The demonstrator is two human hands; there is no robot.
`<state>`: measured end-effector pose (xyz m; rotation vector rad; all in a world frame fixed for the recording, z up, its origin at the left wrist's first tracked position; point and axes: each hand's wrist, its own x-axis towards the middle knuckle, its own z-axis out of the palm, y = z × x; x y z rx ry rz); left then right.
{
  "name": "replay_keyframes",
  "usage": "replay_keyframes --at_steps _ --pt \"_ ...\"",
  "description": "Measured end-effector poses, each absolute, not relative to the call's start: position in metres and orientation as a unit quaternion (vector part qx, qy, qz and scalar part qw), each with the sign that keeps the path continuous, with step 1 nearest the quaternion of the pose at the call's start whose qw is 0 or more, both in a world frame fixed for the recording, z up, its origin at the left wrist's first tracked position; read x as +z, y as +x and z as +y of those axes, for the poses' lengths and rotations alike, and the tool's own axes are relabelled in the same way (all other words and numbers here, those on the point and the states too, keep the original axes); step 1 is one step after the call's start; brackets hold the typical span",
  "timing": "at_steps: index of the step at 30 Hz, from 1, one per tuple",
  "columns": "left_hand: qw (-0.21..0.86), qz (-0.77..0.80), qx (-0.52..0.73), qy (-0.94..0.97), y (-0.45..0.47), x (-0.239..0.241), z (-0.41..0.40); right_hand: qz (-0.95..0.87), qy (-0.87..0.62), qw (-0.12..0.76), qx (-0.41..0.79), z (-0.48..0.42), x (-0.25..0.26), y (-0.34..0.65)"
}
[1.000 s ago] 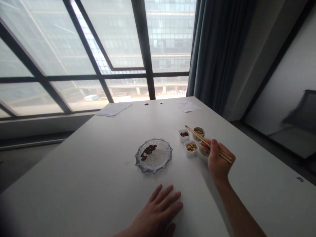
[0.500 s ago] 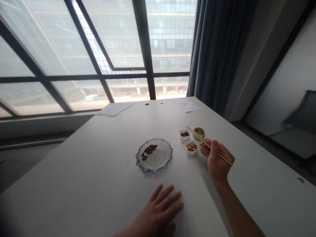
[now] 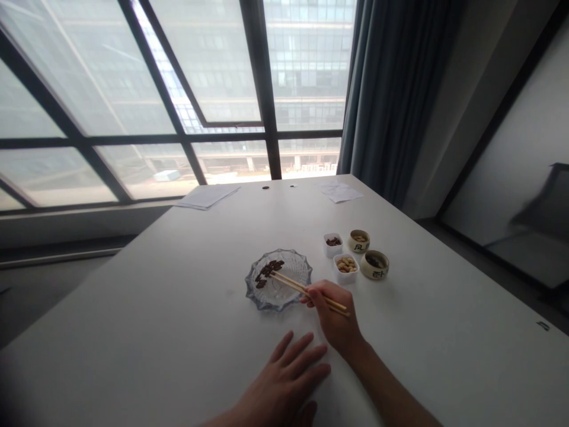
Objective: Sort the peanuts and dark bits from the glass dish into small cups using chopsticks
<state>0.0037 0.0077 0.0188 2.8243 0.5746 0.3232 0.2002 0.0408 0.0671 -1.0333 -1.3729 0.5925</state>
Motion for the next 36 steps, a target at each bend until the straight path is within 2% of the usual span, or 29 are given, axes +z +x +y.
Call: replay_keyframes --at_steps 4,15,26,30,36 --pt "0.121 0.199 0.105 0.967 0.004 0.018 0.008 -0.640 -0.412 0.580 0.292 0.041 0.062 0.195" --pt "0.133 0.200 0.110 0.964 0.005 0.017 0.006 -0.651 -0.395 0.564 0.320 0.044 0.057 0.186" --pt "0.129 0.195 0.110 0.966 0.002 0.015 0.007 -0.607 -0.428 0.605 0.288 0.044 0.056 0.186" --pt "0.135 0.196 0.107 0.965 0.002 0.015 0.007 -0.566 -0.464 0.635 0.247 0.047 0.058 0.198" --pt "0.137 0.199 0.102 0.965 0.003 0.019 0.006 -0.432 -0.540 0.713 0.117 0.056 0.074 0.237"
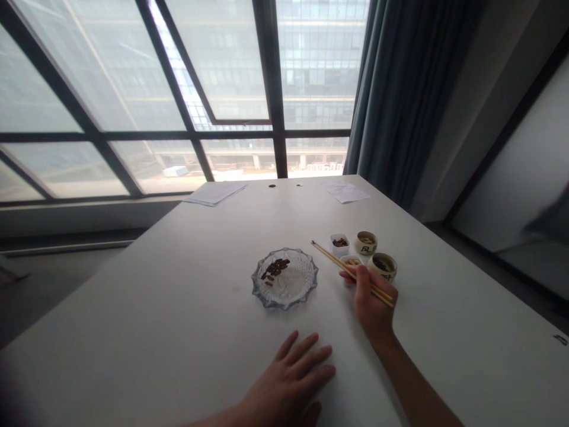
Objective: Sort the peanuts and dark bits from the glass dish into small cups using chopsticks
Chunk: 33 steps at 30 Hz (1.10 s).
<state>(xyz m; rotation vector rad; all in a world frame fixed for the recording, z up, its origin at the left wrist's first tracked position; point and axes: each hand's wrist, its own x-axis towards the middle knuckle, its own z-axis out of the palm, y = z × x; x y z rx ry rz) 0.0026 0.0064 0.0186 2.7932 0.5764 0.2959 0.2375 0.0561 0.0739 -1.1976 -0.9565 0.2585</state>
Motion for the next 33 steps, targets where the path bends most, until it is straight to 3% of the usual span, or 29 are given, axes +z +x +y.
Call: replay_keyframes --at_steps 5,21,33 --pt "0.135 0.201 0.102 0.965 0.002 0.020 0.006 -0.377 -0.551 0.743 0.059 0.061 0.088 0.266" --pt "0.126 0.199 0.097 0.967 0.003 0.020 0.007 -0.410 -0.509 0.747 0.120 0.057 0.083 0.257" --pt "0.126 0.198 0.107 0.966 0.003 0.013 0.007 -0.614 -0.423 0.582 0.326 0.042 0.056 0.190"
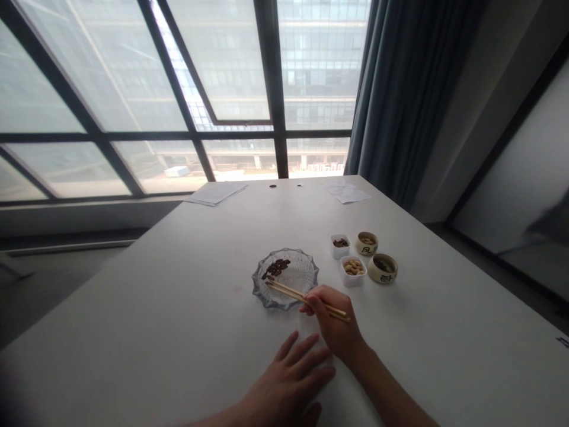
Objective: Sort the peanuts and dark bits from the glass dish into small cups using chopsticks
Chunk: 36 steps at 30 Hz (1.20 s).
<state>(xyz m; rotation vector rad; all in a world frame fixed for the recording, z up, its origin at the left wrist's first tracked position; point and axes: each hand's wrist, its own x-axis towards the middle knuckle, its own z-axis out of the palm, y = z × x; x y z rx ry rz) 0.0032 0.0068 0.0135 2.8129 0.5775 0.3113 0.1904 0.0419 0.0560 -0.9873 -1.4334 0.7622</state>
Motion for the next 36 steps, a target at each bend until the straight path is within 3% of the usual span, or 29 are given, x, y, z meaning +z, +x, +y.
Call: replay_keyframes --at_steps 8,28,36 --pt "0.124 0.196 0.110 0.967 0.004 0.016 0.006 -0.576 -0.435 0.594 0.355 0.045 0.045 0.184" --pt "0.129 0.195 0.106 0.967 0.002 0.014 0.007 -0.503 -0.482 0.671 0.254 0.048 0.059 0.198" --pt "0.114 0.190 0.109 0.969 0.002 0.017 0.007 -0.562 -0.469 0.583 0.352 0.044 0.058 0.189"
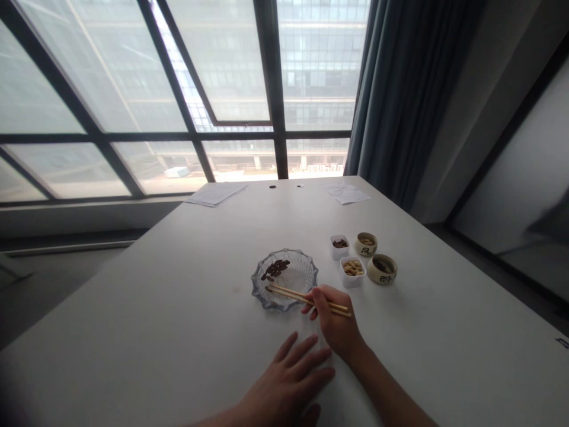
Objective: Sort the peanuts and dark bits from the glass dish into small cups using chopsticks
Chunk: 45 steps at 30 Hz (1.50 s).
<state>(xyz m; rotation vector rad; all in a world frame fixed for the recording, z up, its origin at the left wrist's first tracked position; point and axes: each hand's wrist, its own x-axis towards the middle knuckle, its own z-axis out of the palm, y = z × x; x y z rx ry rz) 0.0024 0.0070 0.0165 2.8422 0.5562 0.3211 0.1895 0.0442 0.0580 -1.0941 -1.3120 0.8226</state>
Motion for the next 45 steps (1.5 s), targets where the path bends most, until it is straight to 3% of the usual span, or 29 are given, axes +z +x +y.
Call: replay_keyframes --at_steps 22,34,45 --pt "0.119 0.194 0.111 0.967 0.002 0.017 0.007 -0.534 -0.484 0.631 0.287 0.046 0.058 0.188" --pt "0.146 0.197 0.103 0.964 0.002 0.021 0.006 -0.361 -0.563 0.741 0.062 0.060 0.089 0.263" --pt "0.143 0.199 0.102 0.964 0.002 0.019 0.006 -0.361 -0.571 0.733 0.076 0.065 0.082 0.275"
